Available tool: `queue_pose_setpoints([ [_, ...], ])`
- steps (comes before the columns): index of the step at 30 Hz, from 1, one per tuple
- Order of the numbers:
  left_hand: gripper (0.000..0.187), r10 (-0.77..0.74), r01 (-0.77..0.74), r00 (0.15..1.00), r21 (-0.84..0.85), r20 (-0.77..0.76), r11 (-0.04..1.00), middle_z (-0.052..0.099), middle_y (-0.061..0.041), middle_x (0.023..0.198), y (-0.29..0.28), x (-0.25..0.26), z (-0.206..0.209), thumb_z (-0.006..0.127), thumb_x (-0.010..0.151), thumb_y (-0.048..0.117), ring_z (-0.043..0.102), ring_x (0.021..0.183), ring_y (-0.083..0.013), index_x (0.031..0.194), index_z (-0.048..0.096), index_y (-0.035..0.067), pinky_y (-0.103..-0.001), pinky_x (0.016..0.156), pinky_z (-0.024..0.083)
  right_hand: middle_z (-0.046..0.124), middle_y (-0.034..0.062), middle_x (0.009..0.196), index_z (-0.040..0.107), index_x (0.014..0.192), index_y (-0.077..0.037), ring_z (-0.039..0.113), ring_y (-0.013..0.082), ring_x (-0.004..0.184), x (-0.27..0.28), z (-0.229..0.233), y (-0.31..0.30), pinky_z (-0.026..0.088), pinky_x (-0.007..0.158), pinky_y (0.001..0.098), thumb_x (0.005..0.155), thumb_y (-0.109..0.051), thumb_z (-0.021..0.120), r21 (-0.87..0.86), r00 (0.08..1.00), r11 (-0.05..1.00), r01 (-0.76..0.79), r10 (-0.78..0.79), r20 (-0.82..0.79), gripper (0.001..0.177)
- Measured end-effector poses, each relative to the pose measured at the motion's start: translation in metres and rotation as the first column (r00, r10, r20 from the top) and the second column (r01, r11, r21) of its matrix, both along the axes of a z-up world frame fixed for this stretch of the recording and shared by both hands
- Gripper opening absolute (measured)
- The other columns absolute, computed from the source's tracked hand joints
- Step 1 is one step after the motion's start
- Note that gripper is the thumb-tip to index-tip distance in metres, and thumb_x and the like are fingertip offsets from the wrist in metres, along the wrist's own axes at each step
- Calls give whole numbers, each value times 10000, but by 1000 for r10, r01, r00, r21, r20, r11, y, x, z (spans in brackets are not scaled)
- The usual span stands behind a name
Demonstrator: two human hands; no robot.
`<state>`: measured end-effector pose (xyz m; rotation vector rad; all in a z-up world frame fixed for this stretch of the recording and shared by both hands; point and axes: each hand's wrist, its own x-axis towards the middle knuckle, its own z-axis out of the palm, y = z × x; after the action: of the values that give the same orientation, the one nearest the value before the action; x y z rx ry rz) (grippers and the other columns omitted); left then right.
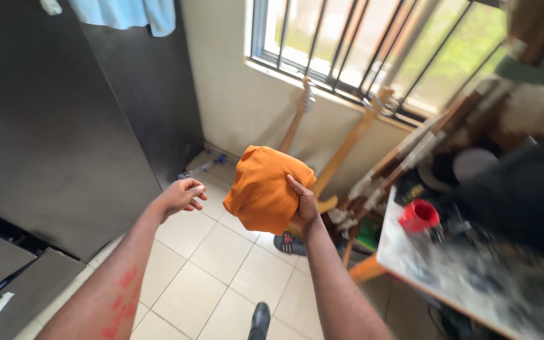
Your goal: The person tidies a bedroom by folding an orange t-shirt and placing it in a wardrobe, then folding gray pants and placing them in the same wardrobe. They also move a hairbrush, an electric shaver, and two notebooks from the bed to a nearby table.
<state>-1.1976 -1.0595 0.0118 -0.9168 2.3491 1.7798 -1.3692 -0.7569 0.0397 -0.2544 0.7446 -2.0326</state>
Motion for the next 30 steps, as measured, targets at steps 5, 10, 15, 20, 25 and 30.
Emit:
queue_pose_setpoints([
  [5, 308, 202, -201, 973, 19, -111, 979, 739, -93, 1075, -105, -43, 8, 555, 1012, 324, 713, 828, -190, 1164, 644, 70, -314, 714, 526, 622, 152, 1405, 510, 1444, -48, 631, 299, 1261, -78, 18, -105, 515, 1075, 456, 979, -282, 591, 0, 993, 994, -113, 113, -45, 527],
  [10, 288, 332, -333, 917, 35, -221, 942, 722, -94, 1053, -168, -50, 12, 537, 1024, 301, 709, 811, -172, 1143, 647, 63, -294, 704, 539, 623, 191, 1365, 506, 1429, -16, 636, 336, 1209, -132, 21, -194, 525, 1039, 490, 990, -333, 605, 46, 971, 971, -233, 234, -38, 551],
  [15, 232, 478, -490, 855, -11, -201, 871, 732, -54, 1014, -249, -66, 24, 542, 1012, 268, 720, 770, -154, 1114, 650, 89, -274, 679, 535, 648, 154, 1378, 513, 1438, -43, 663, 301, 1225, -178, 26, -303, 539, 1046, 467, 958, -309, 627, -11, 963, 965, -260, 259, -70, 560],
  [20, 144, 569, -731, 590, -80, -572, 678, 717, -68, 930, -328, -85, 31, 592, 1008, 173, 699, 700, -166, 1050, 634, 42, -308, 666, 544, 627, 191, 1358, 493, 1441, -10, 645, 347, 1200, -202, 22, -387, 534, 1032, 504, 979, -336, 634, -43, 942, 944, -326, 320, -100, 583],
  [25, 233, 510, -885, 449, -285, -734, 369, 739, -77, 1014, -414, -111, 93, 689, 949, 183, 740, 846, -183, 1132, 638, 49, -335, 805, 568, 631, 158, 1389, 498, 1444, -41, 652, 306, 1235, -228, 55, -468, 542, 1041, 474, 949, -319, 624, -34, 944, 949, -314, 308, -118, 581],
  [30, 496, 346, -914, 404, -362, -847, 181, 627, -174, 1353, -480, -131, 147, 748, 953, 198, 641, 1208, -308, 1382, 563, 31, -407, 953, 527, 619, 192, 1385, 494, 1440, 0, 640, 326, 1232, -253, 63, -518, 539, 1035, 480, 969, -311, 618, -56, 944, 948, -313, 304, -129, 577],
])
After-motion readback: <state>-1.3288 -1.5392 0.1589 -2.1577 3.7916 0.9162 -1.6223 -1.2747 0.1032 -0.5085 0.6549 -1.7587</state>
